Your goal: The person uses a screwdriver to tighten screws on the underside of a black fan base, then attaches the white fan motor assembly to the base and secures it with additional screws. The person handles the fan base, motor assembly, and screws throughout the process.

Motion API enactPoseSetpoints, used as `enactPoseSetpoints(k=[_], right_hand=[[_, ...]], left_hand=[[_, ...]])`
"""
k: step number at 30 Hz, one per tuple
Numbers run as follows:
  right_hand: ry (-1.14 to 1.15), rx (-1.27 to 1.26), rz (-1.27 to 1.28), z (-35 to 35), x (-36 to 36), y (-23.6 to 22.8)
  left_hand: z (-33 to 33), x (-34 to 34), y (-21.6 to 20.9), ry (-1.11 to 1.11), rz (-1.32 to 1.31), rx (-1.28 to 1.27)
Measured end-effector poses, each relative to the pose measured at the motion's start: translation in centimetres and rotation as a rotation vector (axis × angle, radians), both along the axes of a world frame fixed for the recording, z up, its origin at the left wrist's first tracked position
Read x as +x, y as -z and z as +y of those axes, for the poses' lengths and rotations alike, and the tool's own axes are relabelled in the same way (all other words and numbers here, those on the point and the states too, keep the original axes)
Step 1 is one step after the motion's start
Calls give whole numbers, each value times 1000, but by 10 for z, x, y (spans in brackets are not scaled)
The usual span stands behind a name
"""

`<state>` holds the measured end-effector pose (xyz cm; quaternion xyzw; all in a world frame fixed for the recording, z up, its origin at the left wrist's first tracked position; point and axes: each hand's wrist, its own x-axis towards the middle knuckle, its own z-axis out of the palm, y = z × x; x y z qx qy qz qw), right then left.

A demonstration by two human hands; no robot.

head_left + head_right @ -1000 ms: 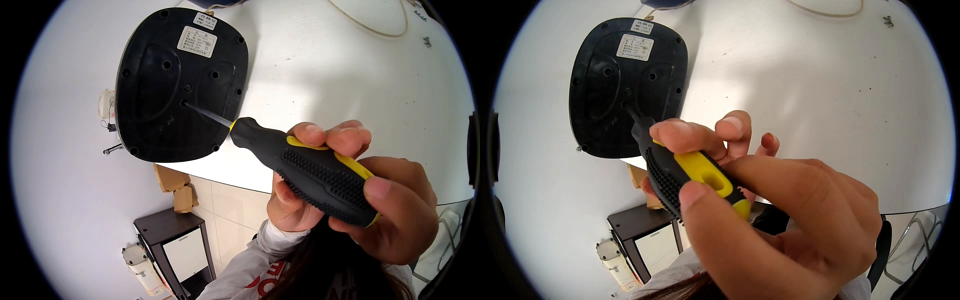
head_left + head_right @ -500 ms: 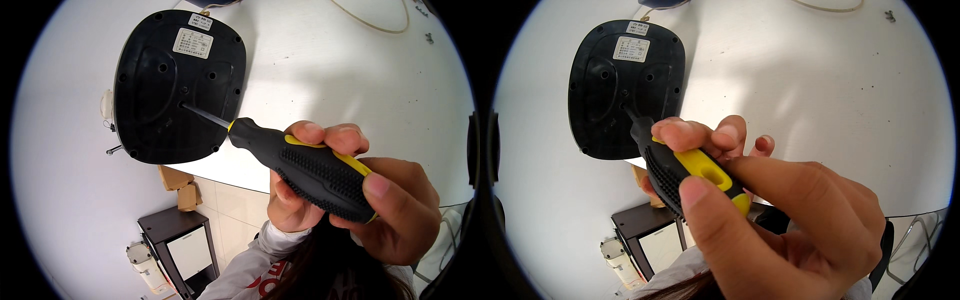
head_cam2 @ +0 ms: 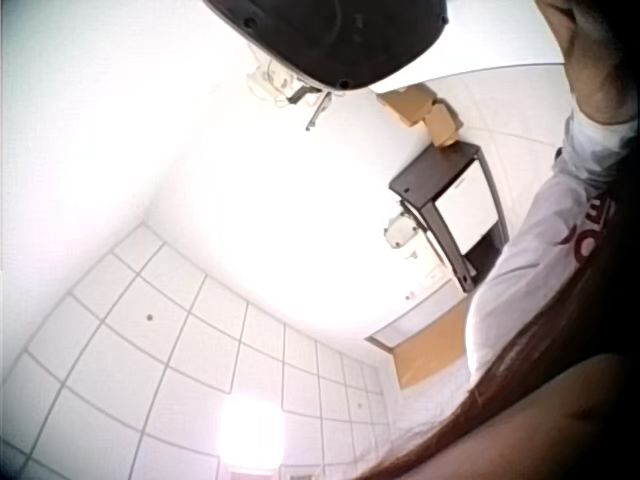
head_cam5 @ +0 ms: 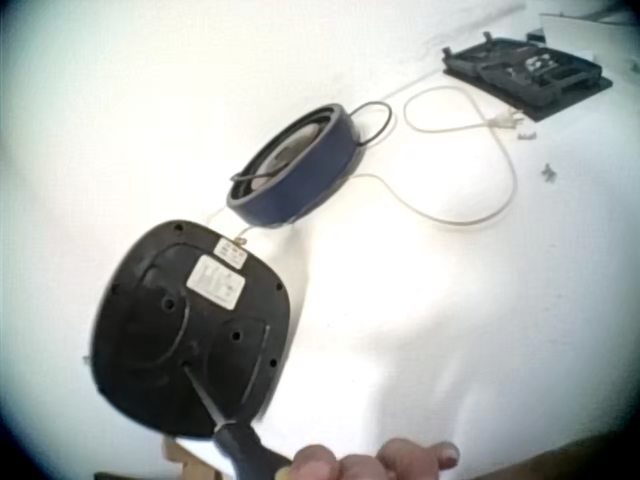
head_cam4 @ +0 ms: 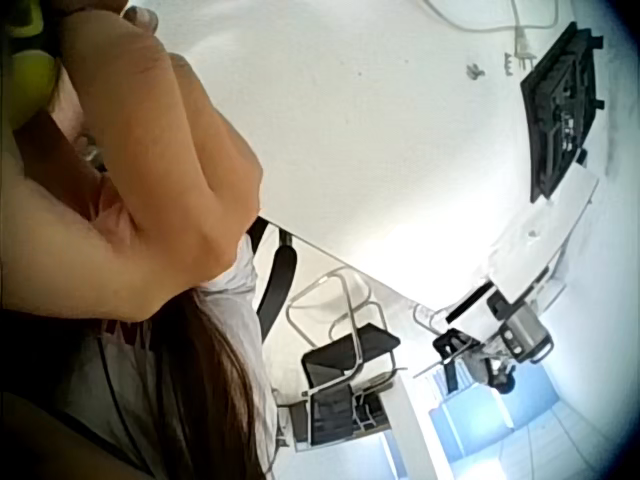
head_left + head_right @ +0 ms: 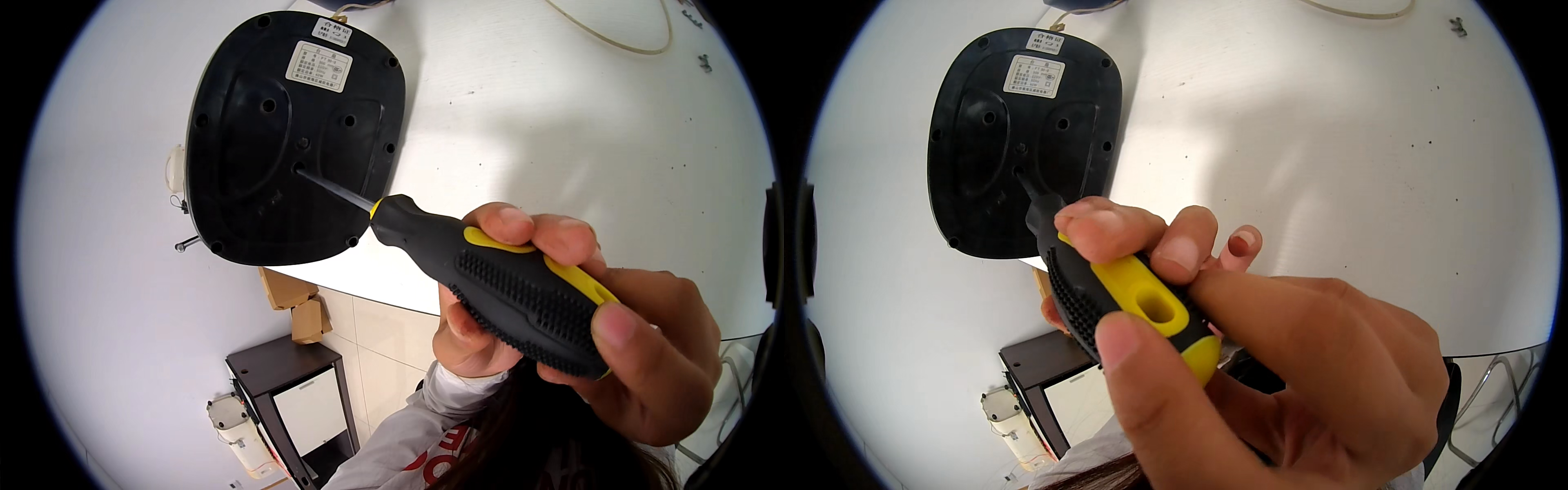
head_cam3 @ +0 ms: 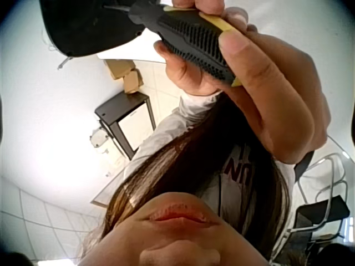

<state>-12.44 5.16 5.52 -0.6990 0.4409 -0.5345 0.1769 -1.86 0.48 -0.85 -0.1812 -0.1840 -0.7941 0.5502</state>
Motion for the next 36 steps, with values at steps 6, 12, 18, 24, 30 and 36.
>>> enactPoseSetpoints(k=[6, 12, 18, 24, 30, 36], right_hand=[[73, 26, -50, 6, 12, -4], [74, 35, -73, 7, 14, -6], [73, 50, -77, 4, 13, -2], [148, 183, -65, 9, 21, -15], [161, 341, -165, 17, 25, -31], [170, 285, -124, 18, 32, -29]], left_hand=[[5, -5, -11, -4, 60, 67], [6, 1, 16, 38, 59, 0], [3, -5, 5, 32, 102, 3], [8, -10, 8, -53, 148, 18], [11, -10, 9, -88, 90, 5], [2, -4, 3, -119, 15, -118]])
